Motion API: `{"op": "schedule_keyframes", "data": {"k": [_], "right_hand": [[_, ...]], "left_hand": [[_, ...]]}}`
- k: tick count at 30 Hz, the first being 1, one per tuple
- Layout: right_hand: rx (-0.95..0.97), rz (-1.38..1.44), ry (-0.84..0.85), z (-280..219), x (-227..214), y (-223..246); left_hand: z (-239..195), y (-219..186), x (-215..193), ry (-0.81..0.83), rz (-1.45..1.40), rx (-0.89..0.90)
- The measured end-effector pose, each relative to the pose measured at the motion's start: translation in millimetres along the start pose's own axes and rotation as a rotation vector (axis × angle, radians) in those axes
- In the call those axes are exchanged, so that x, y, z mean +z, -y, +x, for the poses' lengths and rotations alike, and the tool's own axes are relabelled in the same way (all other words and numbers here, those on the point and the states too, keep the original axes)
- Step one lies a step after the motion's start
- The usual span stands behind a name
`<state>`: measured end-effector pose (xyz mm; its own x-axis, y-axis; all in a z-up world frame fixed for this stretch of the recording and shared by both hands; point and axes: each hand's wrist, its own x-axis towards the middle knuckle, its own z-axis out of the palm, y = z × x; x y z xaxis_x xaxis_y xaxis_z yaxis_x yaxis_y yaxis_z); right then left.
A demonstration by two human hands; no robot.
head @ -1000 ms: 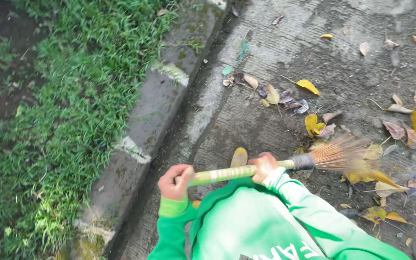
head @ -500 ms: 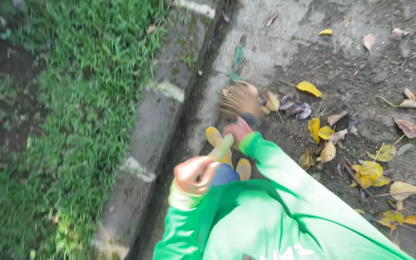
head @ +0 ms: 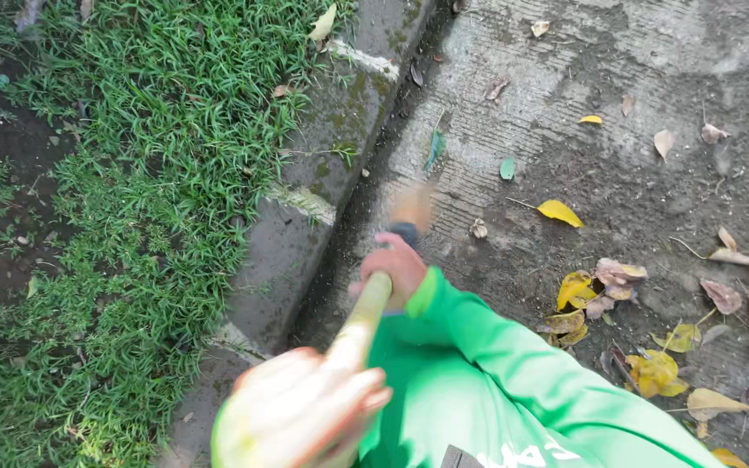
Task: The person sweeps fallen leaves and dirt along a concrete path using a broom.
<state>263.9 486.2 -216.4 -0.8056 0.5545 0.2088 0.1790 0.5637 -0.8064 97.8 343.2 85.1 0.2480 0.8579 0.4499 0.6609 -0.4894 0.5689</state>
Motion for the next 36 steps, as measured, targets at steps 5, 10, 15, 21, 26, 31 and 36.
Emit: {"op": "schedule_keyframes", "data": {"k": [5,10,15,21,26,31,36], "right_hand": [[0.143,-0.096,0.041,12.0,36.2,-150.1],[0.475,-0.461,0.229,-72.6,-24.7,-151.9],[0.422,-0.335,0.161,-0.6,-93.1,-73.7],[-0.030,-0.004,-0.217,132.0,-116.3,-95.3],[0.158,-0.076,-0.124,111.7,-142.7,-208.6],[0.603,-0.492,0.356,37.5,-177.8,-218.6],[0.236,-0.192,0.073,88.9,-225.8,-183.5]], "left_hand": [[4.4,118.5,94.0,-0.198,-0.151,-0.264],[-39.1,196.9,153.4,-0.270,-0.495,-0.752],[48.4,191.6,78.6,-0.378,-0.488,-0.766],[172.4,131.4,20.9,-0.028,-0.122,0.053],[194.7,196.0,159.4,-0.095,-0.246,-0.131],[158.8,245.1,176.8,-0.411,-0.480,-0.864],[225.3,183.9,102.7,-0.511,-0.234,-0.739]]}}
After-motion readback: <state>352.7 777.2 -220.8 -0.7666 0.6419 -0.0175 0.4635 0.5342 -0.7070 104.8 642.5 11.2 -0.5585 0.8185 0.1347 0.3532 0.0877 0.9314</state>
